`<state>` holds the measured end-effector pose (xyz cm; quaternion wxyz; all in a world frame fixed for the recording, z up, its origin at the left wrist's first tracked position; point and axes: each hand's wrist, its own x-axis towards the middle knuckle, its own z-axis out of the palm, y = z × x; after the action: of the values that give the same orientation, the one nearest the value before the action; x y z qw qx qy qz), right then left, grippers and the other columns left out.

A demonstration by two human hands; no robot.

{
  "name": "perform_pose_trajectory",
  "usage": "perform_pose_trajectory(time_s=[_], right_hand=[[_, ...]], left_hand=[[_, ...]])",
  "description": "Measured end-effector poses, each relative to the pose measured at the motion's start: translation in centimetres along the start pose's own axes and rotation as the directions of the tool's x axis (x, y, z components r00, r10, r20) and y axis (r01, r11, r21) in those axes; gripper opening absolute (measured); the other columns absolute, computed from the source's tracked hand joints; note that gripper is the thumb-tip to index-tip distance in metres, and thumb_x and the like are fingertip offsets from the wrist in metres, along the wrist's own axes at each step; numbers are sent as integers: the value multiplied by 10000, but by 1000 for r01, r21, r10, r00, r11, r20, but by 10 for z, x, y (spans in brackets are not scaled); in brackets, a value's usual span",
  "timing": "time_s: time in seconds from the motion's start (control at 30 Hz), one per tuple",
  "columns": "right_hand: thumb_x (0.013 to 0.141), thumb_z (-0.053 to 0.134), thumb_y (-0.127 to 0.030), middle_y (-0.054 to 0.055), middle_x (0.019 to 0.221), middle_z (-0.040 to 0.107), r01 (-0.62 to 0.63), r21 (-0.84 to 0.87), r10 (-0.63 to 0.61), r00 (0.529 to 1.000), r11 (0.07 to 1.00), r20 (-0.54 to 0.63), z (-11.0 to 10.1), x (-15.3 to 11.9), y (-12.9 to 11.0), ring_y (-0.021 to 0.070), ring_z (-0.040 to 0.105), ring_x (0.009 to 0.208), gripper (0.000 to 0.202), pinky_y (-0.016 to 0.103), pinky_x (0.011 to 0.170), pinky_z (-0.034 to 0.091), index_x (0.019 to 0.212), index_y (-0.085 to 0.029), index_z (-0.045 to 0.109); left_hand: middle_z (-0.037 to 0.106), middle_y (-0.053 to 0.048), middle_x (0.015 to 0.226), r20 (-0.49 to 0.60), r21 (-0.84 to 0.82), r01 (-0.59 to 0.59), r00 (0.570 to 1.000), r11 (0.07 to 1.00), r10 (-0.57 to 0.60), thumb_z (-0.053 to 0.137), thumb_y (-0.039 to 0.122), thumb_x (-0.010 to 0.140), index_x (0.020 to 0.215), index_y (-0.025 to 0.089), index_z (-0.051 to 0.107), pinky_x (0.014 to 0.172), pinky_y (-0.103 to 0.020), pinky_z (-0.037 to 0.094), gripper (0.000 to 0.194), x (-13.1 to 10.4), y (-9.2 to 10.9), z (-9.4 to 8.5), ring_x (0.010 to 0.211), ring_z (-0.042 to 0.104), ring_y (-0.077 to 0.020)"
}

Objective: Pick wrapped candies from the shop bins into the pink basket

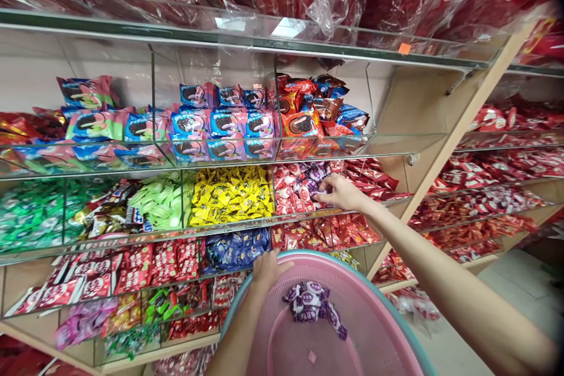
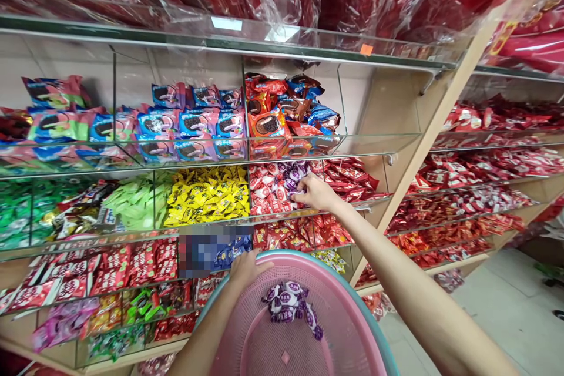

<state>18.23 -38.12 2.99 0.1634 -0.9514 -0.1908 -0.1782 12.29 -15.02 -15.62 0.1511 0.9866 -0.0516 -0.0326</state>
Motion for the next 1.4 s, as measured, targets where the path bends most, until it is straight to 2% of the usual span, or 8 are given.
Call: perform_pose_trajectory(time_s=[0.23, 0.4, 0.6, 0.73, 0.83, 1.03, 1.27, 1.4], right_hand=[[677, 632, -508, 6, 729, 546, -29, 93, 41, 991, 995, -130, -13, -10, 7, 131, 478, 615, 328, 251, 588, 370, 730, -186, 597], [725, 617, -509, 16, 756, 563, -1, 295, 50, 986, 956, -158, -19, -60, -18, 139, 488, 657, 319, 260, 608, 377, 755, -192, 596], [737, 635, -439, 9, 775, 565, -121, 483, 31, 981, 867, 189, 54, -143, -30, 147, 523, 729, 258, 268, 666, 410, 757, -185, 589], [707, 649, -337, 8, 779, 561, -279, 383, 137, 924, 881, 358, 111, -184, -18, 153, 521, 734, 176, 266, 655, 413, 731, -183, 567], [674, 652, -270, 9, 833, 572, -257, 289, 116, 896, 922, 428, 130, -204, -18, 165, 537, 777, 152, 268, 680, 408, 772, -199, 559], [674, 648, -315, 31, 941, 564, -112, 140, 22, 851, 984, 526, 144, -216, -27, 195, 555, 846, 203, 280, 700, 401, 824, -213, 555], [709, 576, -223, 57, 1037, 540, -102, -36, 106, 870, 994, 481, 152, -220, -32, 219, 564, 893, 163, 287, 658, 412, 865, -218, 527], [739, 596, -304, 55, 1001, 549, -124, 2, 111, 891, 992, 439, 134, -210, -42, 219, 572, 821, 230, 301, 631, 420, 931, -223, 498]], left_hand=[[661, -121, 1050, -16, 8, -18, 1000, 1000, 18, 439, 693, 741, 1194, 221, 550, 835, -367, 452, 664, 3, -1, 3, 1002, 599, -286], [657, -128, 1059, 5, 28, -10, 1000, 1000, 10, 413, 725, 730, 1186, 217, 552, 835, -368, 454, 696, 4, 1, 2, 1004, 600, -289], [650, -131, 1073, 9, 49, 14, 1000, 999, -14, 366, 747, 735, 1191, 220, 549, 837, -364, 448, 721, 2, 2, 1, 1011, 595, -285], [656, -135, 1059, 11, 37, 19, 1000, 999, -19, 374, 745, 732, 1186, 218, 560, 828, -366, 448, 720, 1, 3, 0, 1000, 600, -292], [661, -134, 1049, 17, 29, 4, 1000, 1000, -4, 356, 742, 740, 1166, 221, 571, 821, -367, 449, 707, 2, 3, -1, 992, 604, -291], [663, -129, 1052, 14, 22, -2, 1000, 1000, 2, 348, 729, 755, 1167, 227, 565, 816, -365, 453, 685, 3, 2, 0, 992, 607, -286], [664, -139, 1037, 24, 34, -5, 1000, 999, 4, 365, 725, 752, 1097, 211, 598, 810, -382, 457, 662, 1, 4, -3, 983, 609, -300], [657, -136, 1057, 6, 22, -5, 1000, 1000, 4, 388, 736, 732, 1164, 215, 569, 823, -374, 453, 700, 2, 2, 0, 997, 602, -296]])
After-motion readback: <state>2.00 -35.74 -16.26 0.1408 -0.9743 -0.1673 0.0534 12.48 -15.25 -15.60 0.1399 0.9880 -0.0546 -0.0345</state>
